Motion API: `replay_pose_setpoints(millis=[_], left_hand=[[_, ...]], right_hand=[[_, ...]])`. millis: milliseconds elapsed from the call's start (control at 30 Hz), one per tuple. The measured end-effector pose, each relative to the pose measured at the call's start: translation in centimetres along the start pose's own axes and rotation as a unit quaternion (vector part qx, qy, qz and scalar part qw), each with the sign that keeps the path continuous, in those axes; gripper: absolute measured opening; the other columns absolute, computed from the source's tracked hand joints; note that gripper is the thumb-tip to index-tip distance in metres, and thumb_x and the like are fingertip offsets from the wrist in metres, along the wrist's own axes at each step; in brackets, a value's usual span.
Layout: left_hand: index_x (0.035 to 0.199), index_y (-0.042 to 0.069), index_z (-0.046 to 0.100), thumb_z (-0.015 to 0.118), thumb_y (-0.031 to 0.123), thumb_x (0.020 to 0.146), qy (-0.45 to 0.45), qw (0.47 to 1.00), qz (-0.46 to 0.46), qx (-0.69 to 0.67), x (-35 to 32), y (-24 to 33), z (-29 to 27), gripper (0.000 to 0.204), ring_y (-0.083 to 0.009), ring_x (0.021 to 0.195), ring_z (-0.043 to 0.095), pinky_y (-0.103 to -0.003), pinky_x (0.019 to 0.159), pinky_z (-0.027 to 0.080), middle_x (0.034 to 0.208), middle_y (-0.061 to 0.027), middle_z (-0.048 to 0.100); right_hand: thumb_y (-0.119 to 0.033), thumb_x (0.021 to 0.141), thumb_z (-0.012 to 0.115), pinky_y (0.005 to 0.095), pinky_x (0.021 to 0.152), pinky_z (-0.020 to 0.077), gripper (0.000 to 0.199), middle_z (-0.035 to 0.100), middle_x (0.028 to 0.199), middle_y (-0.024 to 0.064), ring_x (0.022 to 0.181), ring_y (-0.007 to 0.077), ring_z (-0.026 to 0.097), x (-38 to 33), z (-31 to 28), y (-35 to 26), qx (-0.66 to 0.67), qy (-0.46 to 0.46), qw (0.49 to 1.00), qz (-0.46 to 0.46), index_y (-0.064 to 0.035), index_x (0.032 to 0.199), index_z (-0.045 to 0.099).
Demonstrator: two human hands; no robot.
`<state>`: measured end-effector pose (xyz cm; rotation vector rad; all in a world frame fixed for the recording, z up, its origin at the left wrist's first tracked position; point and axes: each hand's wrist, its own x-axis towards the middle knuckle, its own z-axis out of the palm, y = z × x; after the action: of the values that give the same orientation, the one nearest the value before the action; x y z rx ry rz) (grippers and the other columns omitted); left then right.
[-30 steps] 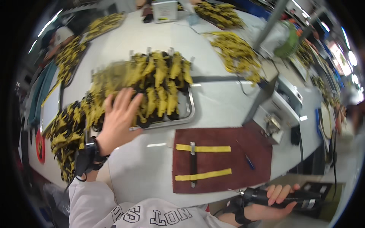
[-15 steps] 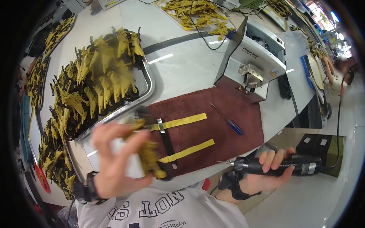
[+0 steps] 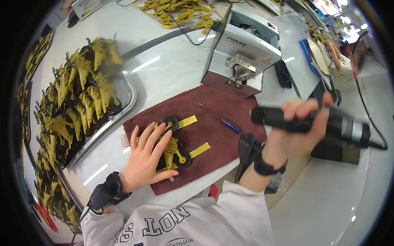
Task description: Assembling plastic toy horses by attaching components with an electric screwdriver and placing the finished parts into a storage bin.
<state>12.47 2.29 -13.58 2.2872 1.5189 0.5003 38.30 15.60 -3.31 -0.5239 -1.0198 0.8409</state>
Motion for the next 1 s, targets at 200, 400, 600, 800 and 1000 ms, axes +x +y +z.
replay_pose_setpoints(millis=[200, 400, 600, 800, 1000], left_hand=[[0.134, 0.003, 0.039, 0.065, 0.064, 0.067, 0.014, 1.0, -0.01, 0.007, -0.1, 0.5, 0.3, 0.094, -0.0385, 0.13, 0.03, -0.057, 0.105, 0.013, 0.139, -0.0184, 0.035], [0.137, 0.006, 0.037, 0.067, 0.058, 0.068, 0.022, 0.999, -0.018, -0.03, -0.4, -0.1, -0.5, 0.091, -0.0369, 0.13, 0.031, -0.058, 0.104, 0.016, 0.144, -0.0169, 0.03], [0.134, 0.005, 0.04, 0.069, 0.056, 0.067, 0.026, 0.999, -0.007, -0.044, -0.7, -0.9, -0.1, 0.089, -0.0385, 0.13, 0.03, -0.057, 0.105, 0.015, 0.144, -0.0154, 0.031], [0.133, 0.007, 0.041, 0.073, 0.046, 0.063, 0.047, 0.996, -0.018, -0.077, -0.9, -1.0, 0.0, 0.086, -0.0379, 0.129, 0.031, -0.057, 0.105, 0.015, 0.144, -0.0128, 0.033], [0.133, 0.009, 0.041, 0.072, 0.045, 0.063, 0.056, 0.995, -0.017, -0.081, -1.0, -1.1, 0.3, 0.084, -0.0376, 0.129, 0.031, -0.057, 0.106, 0.015, 0.144, -0.0123, 0.033]], right_hand=[[-0.01, 0.083, 0.061, 0.0278, 0.048, 0.0435, 0.036, 0.053, 0.061, 0.0064, 0.047, 0.0154, 0.05, 5.1, 5.3, 3.1, -0.054, -0.051, 0.994, -0.08, 0.0001, 0.113, 0.046], [-0.006, 0.081, 0.063, 0.0273, 0.047, 0.044, 0.028, 0.055, 0.06, 0.0077, 0.047, 0.0139, 0.053, 5.1, 6.3, 5.2, -0.126, -0.078, 0.987, -0.063, 0.0026, 0.104, 0.049], [-0.008, 0.082, 0.063, 0.0355, 0.056, 0.0449, 0.056, 0.053, 0.067, 0.0075, 0.052, 0.019, 0.053, -4.5, 5.8, 1.3, 0.068, -0.214, 0.971, 0.088, -0.0043, 0.127, 0.03], [-0.016, 0.082, 0.067, 0.0396, 0.06, 0.0475, 0.062, 0.058, 0.077, 0.0122, 0.056, 0.0217, 0.056, -8.6, 6.7, 0.5, 0.103, -0.28, 0.949, 0.099, -0.0053, 0.127, 0.026], [-0.026, 0.084, 0.055, 0.0316, 0.047, 0.0409, 0.052, 0.048, 0.063, 0.0065, 0.044, 0.0162, 0.047, -9.0, 8.1, 1.9, 0.013, -0.269, 0.961, 0.063, -0.0014, 0.122, 0.029]])
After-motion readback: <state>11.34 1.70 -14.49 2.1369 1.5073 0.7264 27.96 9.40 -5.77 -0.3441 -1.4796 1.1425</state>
